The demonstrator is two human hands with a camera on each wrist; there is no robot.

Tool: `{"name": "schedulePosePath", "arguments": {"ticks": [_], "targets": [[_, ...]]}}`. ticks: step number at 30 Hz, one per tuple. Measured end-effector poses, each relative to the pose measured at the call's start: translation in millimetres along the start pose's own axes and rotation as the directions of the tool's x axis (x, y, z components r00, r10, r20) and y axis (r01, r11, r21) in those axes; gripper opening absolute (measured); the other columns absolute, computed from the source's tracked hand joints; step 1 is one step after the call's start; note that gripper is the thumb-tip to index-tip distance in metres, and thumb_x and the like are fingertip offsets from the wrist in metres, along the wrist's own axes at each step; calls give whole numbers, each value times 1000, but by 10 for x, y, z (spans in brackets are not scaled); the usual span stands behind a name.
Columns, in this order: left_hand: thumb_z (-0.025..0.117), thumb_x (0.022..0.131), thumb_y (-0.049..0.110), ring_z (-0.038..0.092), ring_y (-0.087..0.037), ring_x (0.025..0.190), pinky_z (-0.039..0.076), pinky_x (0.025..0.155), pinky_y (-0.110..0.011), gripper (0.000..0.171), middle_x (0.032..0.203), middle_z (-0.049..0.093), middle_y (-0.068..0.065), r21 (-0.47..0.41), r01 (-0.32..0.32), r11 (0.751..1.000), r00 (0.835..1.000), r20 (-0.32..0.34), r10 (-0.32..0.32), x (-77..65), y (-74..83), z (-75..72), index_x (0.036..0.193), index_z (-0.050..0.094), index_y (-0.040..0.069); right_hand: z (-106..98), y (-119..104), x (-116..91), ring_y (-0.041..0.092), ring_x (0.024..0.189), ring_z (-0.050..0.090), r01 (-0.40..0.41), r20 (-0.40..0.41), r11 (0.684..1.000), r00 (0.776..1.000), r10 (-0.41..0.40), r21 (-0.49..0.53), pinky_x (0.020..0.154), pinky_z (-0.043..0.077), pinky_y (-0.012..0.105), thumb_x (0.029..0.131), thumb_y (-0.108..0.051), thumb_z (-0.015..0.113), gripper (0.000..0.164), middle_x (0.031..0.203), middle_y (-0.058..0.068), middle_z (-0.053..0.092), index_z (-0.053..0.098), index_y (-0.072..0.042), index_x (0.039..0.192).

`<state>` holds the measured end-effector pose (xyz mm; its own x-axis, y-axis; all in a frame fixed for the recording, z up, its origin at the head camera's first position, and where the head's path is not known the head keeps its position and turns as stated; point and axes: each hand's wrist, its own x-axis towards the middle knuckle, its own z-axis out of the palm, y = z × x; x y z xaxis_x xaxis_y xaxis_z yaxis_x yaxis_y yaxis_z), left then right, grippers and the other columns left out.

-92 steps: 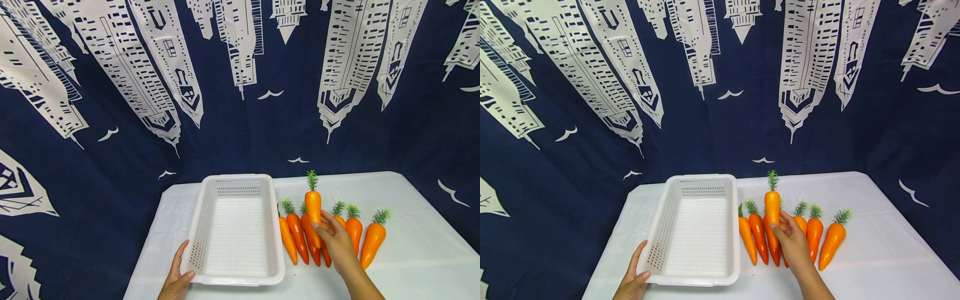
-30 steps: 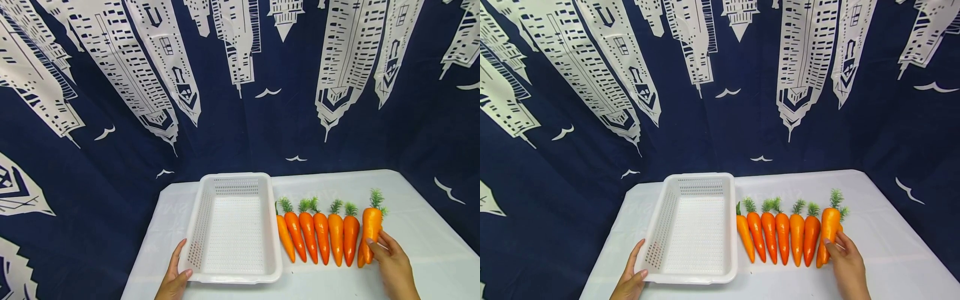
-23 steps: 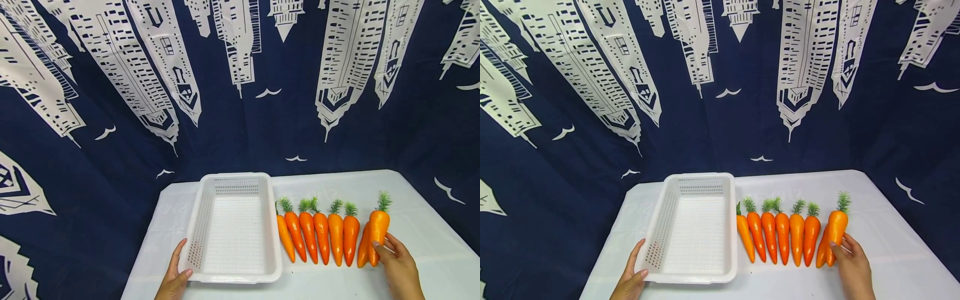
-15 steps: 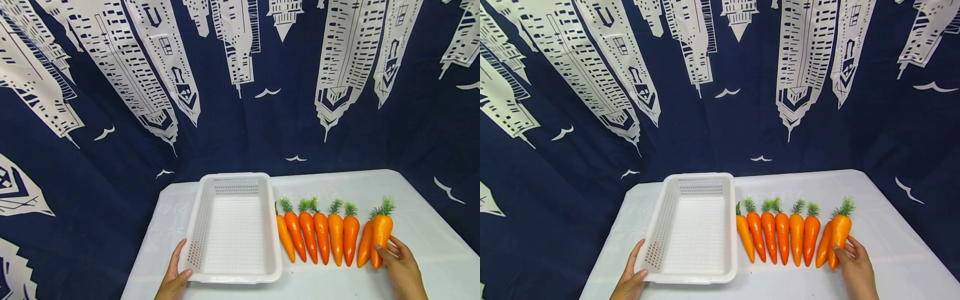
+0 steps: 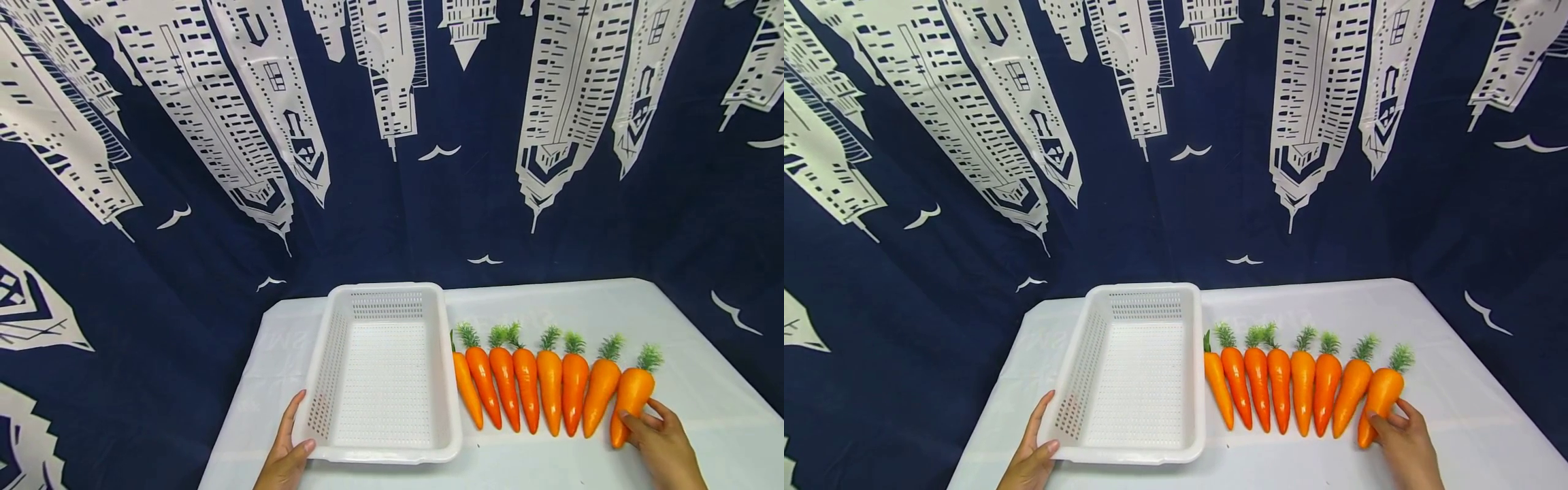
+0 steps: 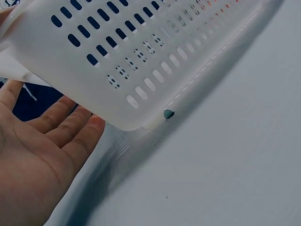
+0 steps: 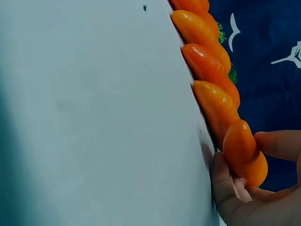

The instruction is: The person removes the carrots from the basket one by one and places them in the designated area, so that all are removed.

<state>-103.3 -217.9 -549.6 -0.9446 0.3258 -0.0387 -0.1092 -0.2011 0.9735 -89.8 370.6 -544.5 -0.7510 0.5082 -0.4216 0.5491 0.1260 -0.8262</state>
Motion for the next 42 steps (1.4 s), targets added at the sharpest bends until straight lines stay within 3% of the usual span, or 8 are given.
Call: {"name": "schedulePosePath", "arguments": {"ticks": [3, 11, 19, 24, 27, 35, 39, 42], "targets": [[51, 99, 7, 32, 18, 131, 37, 104, -11, 88, 166, -19, -9, 3, -5, 1000, 1000, 1, 5, -4, -1, 3, 162, -4, 32, -14, 2, -3, 1, 67, 58, -3, -4, 998, 1000, 3, -55, 61, 51, 21, 100, -32, 56, 91, 139, 39, 37, -3, 7, 158], [52, 98, 6, -18, -43, 150, 36, 101, -9, 89, 165, -23, -10, -23, -8, 1000, 1000, -2, 8, 11, 6, 23, 162, -4, 31, -40, 6, 43, 14, 74, 60, 0, -12, 983, 1000, -2, -185, 61, 50, 26, 97, -35, 61, 96, 136, 39, 44, 1, 9, 157], [51, 99, 8, 14, -4, 144, 35, 103, -10, 88, 166, -21, -7, 9, 9, 1000, 1000, -3, -9, -2, -12, -3, 162, -4, 33, -55, 22, 102, 13, 77, 60, 7, 8, 978, 1000, -6, -210, 62, 51, 25, 94, -43, 64, 102, 143, 37, 41, 2, 9, 158], [52, 98, 8, -11, -39, 151, 37, 100, -10, 89, 165, -24, -10, -13, -6, 1000, 1000, -8, 6, 9, -26, 4, 162, -4, 32, -50, 15, 90, 11, 76, 59, -3, -6, 981, 1000, 2, -194, 61, 51, 25, 94, -40, 65, 102, 143, 36, 40, 2, 8, 158], [52, 98, 8, -15, -44, 150, 37, 100, -10, 88, 166, -22, -11, -12, -10, 1000, 1000, -23, 9, 9, -29, 13, 162, -2, 32, -51, 7, 69, 13, 75, 60, -10, -17, 981, 1000, 7, -195, 62, 52, 26, 94, -39, 65, 102, 143, 38, 38, 1, 9, 158], [50, 99, 8, 32, 16, 131, 38, 103, -12, 86, 166, -19, -10, 9, -24, 1000, 999, -21, 24, -9, -17, 14, 162, -2, 31, -77, -5, 20, 20, 77, 62, -13, -35, 975, 999, 5, -220, 60, 49, 25, 96, -37, 62, 99, 143, 39, 35, -1, 10, 157], [48, 100, 8, 34, 20, 129, 38, 103, -12, 85, 166, -21, -12, -4, -37, 999, 999, -5, 37, -9, -6, 21, 162, -4, 30, -108, 2, 33, 27, 83, 64, -13, -52, 978, 999, 2, -206, 64, 52, 30, 96, -38, 60, 98, 143, 39, 34, -1, 10, 157], [43, 103, 11, 30, 17, 133, 37, 104, -14, 79, 166, -22, -13, 7, -52, 999, 999, -8, 52, -6, 4, 33, 163, -6, 28, -120, -13, 49, 14, 73, 63, -10, -98, 988, 995, -5, -154, 62, 50, 26, 96, -37, 58, 94, 145, 38, 35, 2, 6, 159]]}}
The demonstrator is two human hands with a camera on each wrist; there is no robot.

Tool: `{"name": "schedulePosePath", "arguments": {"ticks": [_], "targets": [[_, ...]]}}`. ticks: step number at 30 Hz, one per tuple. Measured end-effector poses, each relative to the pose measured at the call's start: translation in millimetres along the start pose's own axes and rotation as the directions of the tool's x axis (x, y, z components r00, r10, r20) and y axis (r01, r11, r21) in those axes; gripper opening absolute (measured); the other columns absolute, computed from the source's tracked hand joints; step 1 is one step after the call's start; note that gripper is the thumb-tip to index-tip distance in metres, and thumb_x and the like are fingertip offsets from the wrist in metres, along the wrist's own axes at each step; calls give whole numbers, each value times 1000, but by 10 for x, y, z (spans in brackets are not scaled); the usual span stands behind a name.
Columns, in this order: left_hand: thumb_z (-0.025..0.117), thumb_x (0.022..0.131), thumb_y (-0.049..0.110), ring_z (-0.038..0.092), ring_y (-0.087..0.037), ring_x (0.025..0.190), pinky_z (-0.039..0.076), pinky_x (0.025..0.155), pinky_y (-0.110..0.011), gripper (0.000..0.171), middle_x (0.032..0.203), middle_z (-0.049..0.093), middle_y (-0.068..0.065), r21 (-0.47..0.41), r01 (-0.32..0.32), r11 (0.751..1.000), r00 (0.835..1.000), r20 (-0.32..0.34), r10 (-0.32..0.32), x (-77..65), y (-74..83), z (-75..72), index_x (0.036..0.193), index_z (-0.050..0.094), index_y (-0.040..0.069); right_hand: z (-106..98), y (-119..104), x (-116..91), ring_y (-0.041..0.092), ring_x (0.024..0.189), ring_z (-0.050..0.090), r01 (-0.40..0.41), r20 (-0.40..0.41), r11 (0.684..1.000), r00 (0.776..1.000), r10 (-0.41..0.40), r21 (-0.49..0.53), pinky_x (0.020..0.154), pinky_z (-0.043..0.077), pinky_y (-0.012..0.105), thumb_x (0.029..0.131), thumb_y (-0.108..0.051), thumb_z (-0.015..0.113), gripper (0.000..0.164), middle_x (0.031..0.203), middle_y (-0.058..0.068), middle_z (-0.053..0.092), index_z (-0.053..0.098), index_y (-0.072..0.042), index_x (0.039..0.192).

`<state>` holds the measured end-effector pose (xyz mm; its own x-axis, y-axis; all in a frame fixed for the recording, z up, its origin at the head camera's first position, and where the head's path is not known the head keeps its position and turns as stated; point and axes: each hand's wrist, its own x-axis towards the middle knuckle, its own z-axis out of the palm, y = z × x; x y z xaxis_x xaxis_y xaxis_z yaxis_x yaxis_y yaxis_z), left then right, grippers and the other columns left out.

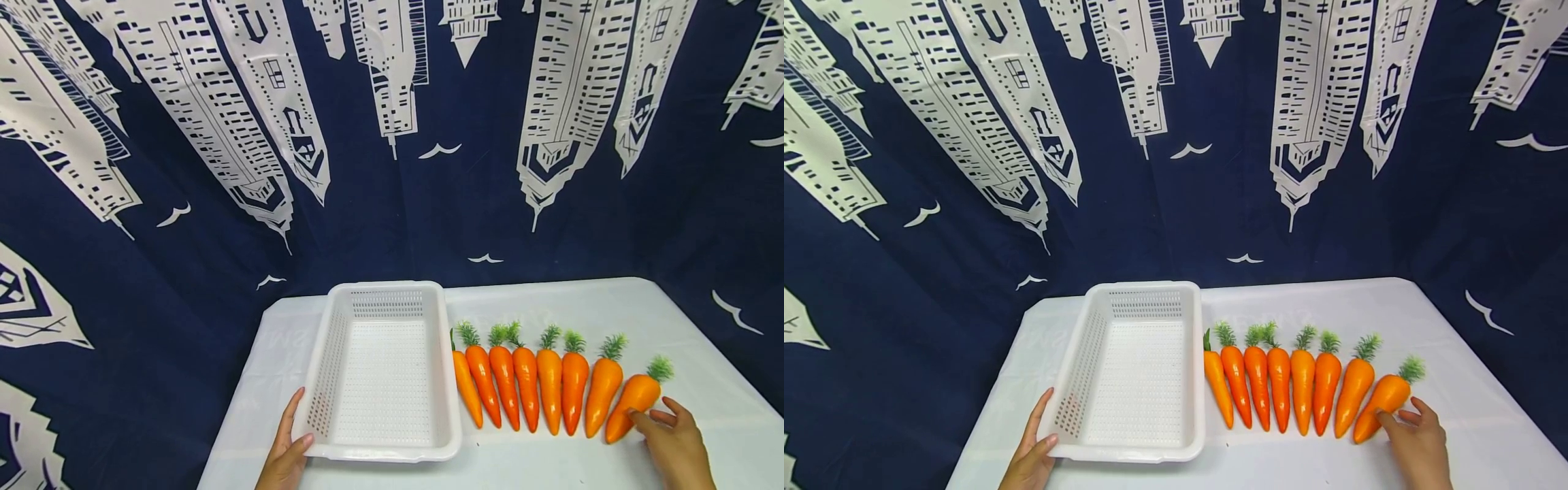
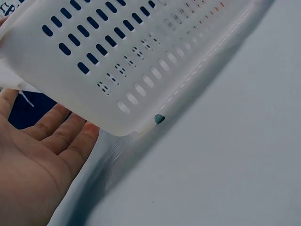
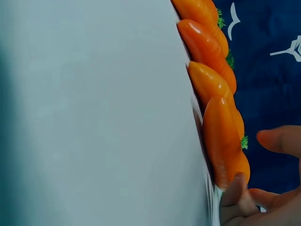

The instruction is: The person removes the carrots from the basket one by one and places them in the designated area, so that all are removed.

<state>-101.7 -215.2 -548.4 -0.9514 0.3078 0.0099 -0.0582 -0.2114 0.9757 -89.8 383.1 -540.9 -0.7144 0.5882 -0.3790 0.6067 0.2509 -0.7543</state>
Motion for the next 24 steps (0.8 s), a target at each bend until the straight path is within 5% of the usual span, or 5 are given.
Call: {"name": "schedulePosePath", "arguments": {"ticks": [2, 6, 9, 16, 24], "targets": [[39, 105, 14, 23, 1, 145, 35, 108, -21, 75, 166, -20, -17, 37, -18, 999, 1000, -23, 19, 0, 15, 14, 163, -7, 24, 3, -22, -7, -1, 68, 57, 18, -43, 999, 999, -16, 39, 61, 48, 21, 97, -37, 57, 90, 143, 33, 40, 8, 2, 160], [37, 107, 20, 25, -25, 144, 37, 108, -37, 68, 162, 7, -23, 122, -26, 992, 988, -150, 44, 5, 64, 59, 163, -1, 20, 16, -82, -68, -19, 64, 43, 69, -126, 992, 991, -55, 109, 58, 43, 12, 98, -40, 59, 77, 109, -12, 60, 27, -9, 160], [41, 108, 22, 44, -12, 132, 44, 103, -33, 63, 153, 27, -16, 146, 2, 989, 959, -279, 40, 22, 102, 88, 162, 10, 15, 27, -136, -135, -21, 70, 44, 107, -162, 985, 983, -85, 137, 62, 42, 10, 97, -41, 61, 67, 85, -38, 43, 40, -16, 156], [43, 109, 21, 51, -2, 125, 44, 100, -13, 49, 146, 43, -9, 121, 19, 993, 861, -506, 45, 75, 207, 121, 152, 33, 2, 127, -290, -262, -18, 78, 48, 201, -120, 970, 975, -185, 136, 66, 43, 10, 101, -38, 57, 53, 87, -39, 48, 48, -12, 145], [48, 107, 21, 53, -16, 122, 45, 100, -23, 37, 131, 57, -5, 139, -1, 990, 797, -598, 85, 126, 324, 184, 139, 49, 2, 227, -402, -368, -20, 81, 48, 384, -66, 921, 923, -379, 71, 68, 44, 8, 103, -32, 53, 49, 91, -38, 48, 50, -1, 141]]}}
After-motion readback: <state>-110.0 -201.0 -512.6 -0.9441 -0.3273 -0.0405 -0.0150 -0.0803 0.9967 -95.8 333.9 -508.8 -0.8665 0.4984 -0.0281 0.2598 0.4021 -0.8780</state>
